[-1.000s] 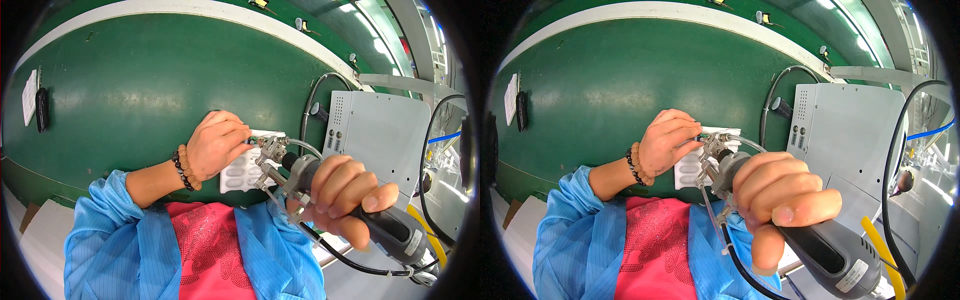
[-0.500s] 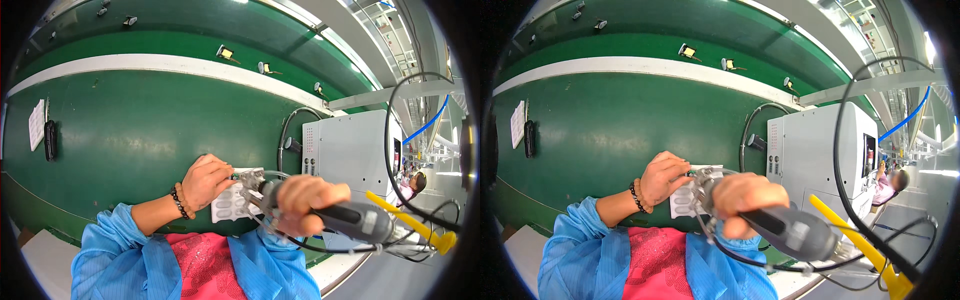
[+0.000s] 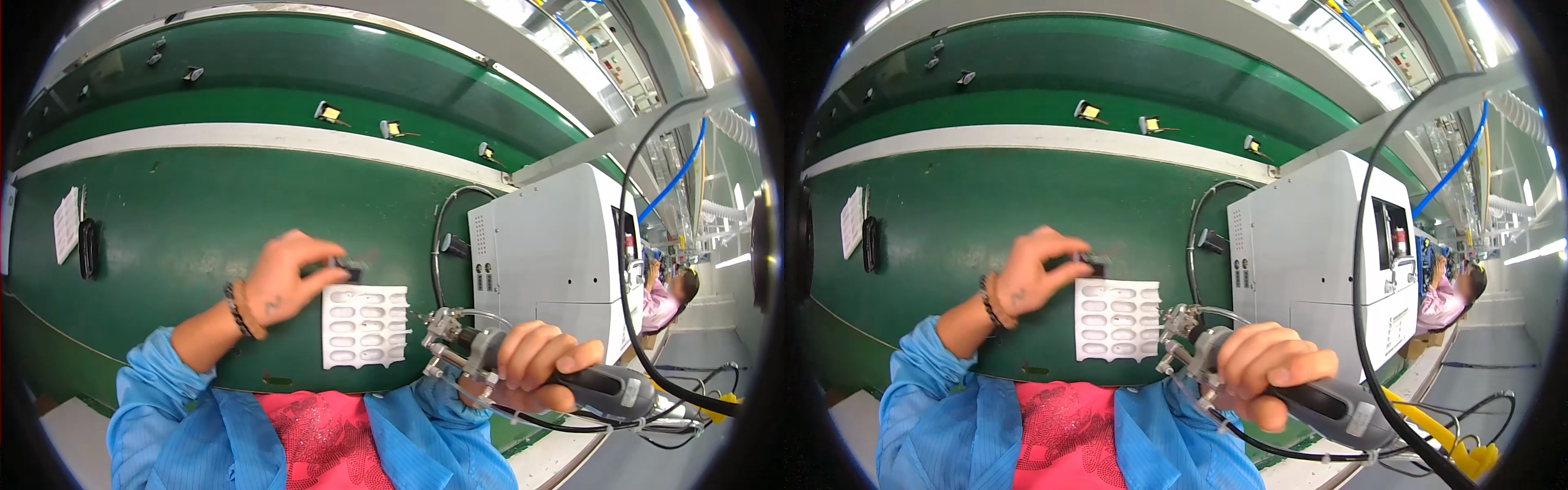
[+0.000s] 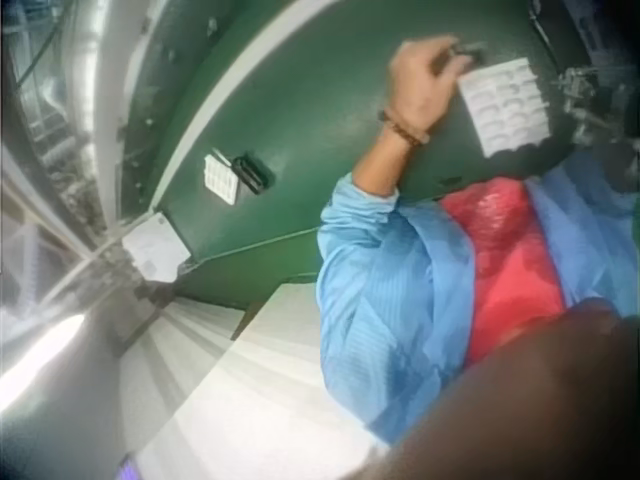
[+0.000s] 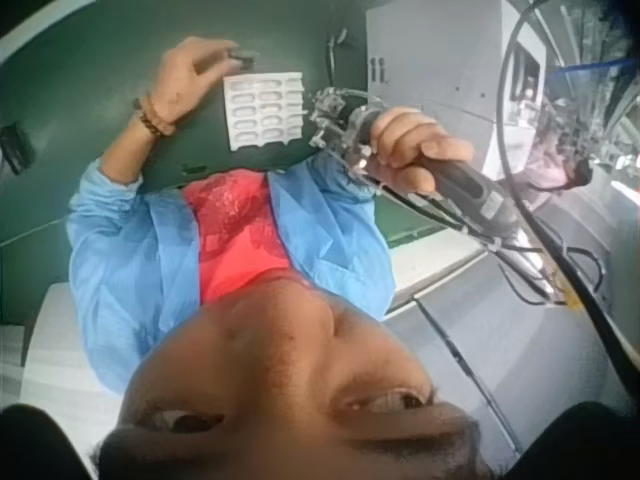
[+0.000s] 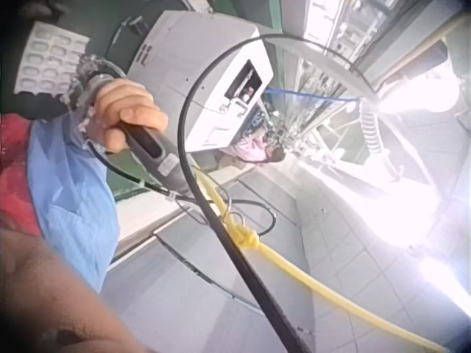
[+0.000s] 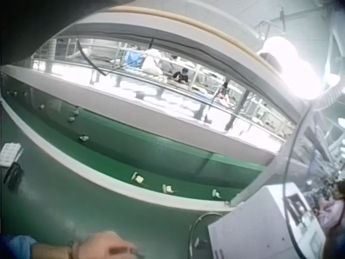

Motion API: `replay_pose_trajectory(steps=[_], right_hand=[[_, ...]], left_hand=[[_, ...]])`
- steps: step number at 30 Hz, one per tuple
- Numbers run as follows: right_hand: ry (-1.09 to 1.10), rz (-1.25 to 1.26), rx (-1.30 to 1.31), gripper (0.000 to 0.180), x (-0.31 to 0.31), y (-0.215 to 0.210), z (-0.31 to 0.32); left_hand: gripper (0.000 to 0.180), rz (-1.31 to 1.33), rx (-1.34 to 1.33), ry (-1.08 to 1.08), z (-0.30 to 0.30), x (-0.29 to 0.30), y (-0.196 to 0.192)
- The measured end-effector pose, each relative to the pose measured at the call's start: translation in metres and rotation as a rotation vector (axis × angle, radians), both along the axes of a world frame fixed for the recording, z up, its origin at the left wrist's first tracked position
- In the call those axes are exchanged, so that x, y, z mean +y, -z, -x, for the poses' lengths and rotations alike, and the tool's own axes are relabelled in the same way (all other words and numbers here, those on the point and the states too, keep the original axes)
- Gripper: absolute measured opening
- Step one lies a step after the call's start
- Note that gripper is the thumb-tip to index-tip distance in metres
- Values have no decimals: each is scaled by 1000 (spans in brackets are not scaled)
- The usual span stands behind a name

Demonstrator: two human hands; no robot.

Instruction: The person uses a soldering iron to apply heat to a small green circuit board held in a white plastic tray. They repeatedly pick up the board, solder specific points, and place it back on the green workbench. The process is repeated multiple times throughout the clip.

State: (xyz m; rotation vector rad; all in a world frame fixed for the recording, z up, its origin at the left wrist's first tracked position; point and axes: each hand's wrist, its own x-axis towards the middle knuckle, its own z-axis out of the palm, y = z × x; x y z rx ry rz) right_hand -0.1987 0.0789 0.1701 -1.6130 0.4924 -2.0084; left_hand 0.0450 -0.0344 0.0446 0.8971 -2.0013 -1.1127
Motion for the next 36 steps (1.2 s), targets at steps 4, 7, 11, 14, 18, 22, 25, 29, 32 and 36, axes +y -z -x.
replay_pose_trajectory(steps=[4, 7, 11, 14, 18, 22, 25, 29, 32, 36], right_hand=[[-24, -8, -31, 38, 0, 8, 5], [-23, -18, -50, 38, -5, 9, 5], [-17, -8, -67, 39, -11, 11, 1], [-44, -49, -29, 40, -9, 15, 7], [-27, -84, 1, 39, -4, 14, 6], [-39, -85, -26, 40, -7, 19, 5], [-66, -64, -13, 41, -8, 15, 12], [-37, -104, -1, 41, -12, 7, 10], [19, -84, -34, 40, -10, 6, 9], [-9, -78, -24, 39, -4, 3, 12]], left_hand=[[26, -61, 42, -199, -6, -79, 10], [28, 42, -17, -439, -27, -157, 39], [28, 151, -242, -639, -56, -236, 56], [25, 715, -384, -773, -55, -259, 61], [27, 564, -192, -276, -21, -237, 66], [35, 517, -297, -54, -19, -236, 76], [45, 618, -320, 50, -4, -254, 87], [41, 558, -334, -57, 9, -271, 82], [40, 531, -301, -169, 18, -270, 77], [40, 215, -55, -205, 28, -210, 46]])
